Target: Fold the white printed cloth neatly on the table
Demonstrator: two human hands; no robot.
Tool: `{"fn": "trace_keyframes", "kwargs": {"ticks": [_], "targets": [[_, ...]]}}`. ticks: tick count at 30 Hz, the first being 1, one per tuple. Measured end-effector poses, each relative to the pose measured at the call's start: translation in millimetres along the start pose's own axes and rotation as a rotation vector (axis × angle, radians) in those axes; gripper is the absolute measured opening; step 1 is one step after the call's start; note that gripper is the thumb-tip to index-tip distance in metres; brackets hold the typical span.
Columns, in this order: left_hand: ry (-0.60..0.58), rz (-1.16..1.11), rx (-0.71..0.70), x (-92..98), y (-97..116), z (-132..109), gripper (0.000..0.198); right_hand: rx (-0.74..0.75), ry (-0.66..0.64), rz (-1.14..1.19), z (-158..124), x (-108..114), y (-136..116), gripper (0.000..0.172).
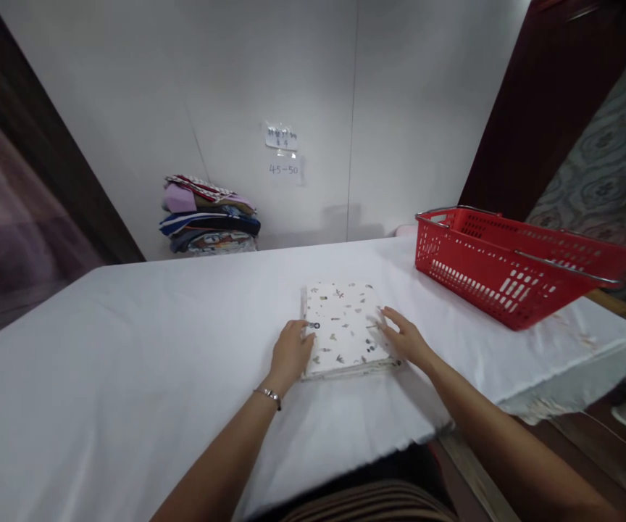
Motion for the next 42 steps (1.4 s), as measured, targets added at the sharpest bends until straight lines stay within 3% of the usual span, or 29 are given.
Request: {"fn": "trace_keyframes", "kwargs": {"ticks": [4, 9, 15, 24, 42], "targets": [[-0.087, -0.078, -0.253, 7.0, 20, -21, 0.025, -0.016, 0.011, 0.110, -31, 24, -7, 0.040], [-0.223, -0.101, -0.473, 6.5, 15, -37, 0.028, -0.103, -0.008, 0.179, -70, 32, 4, 0.036], [-0.260, -0.027, -0.558, 3.0, 4, -35, 0.035, -0.026, 0.008, 0.037, -86, 22, 10, 0.046], [-0.171, -0.023, -0.678, -1.5, -7, -33, 0.031, 0.154, 0.071, -0.152, -79, 12, 6, 0.043], [-0.220, 0.109, -0.649, -6.2, -16, -36, 0.040, 0.223, 0.055, -0.192, -76, 9, 5, 0.046]]}}
Point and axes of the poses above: each hand's wrist, its own z-axis towards the middle knuckle, its own x-axis out of the back of the hand, y = z × x, the point moved 2 cm from there along z, towards the middle knuckle, and after that the axes turned 9 degrees about y, right-handed, at the moved point
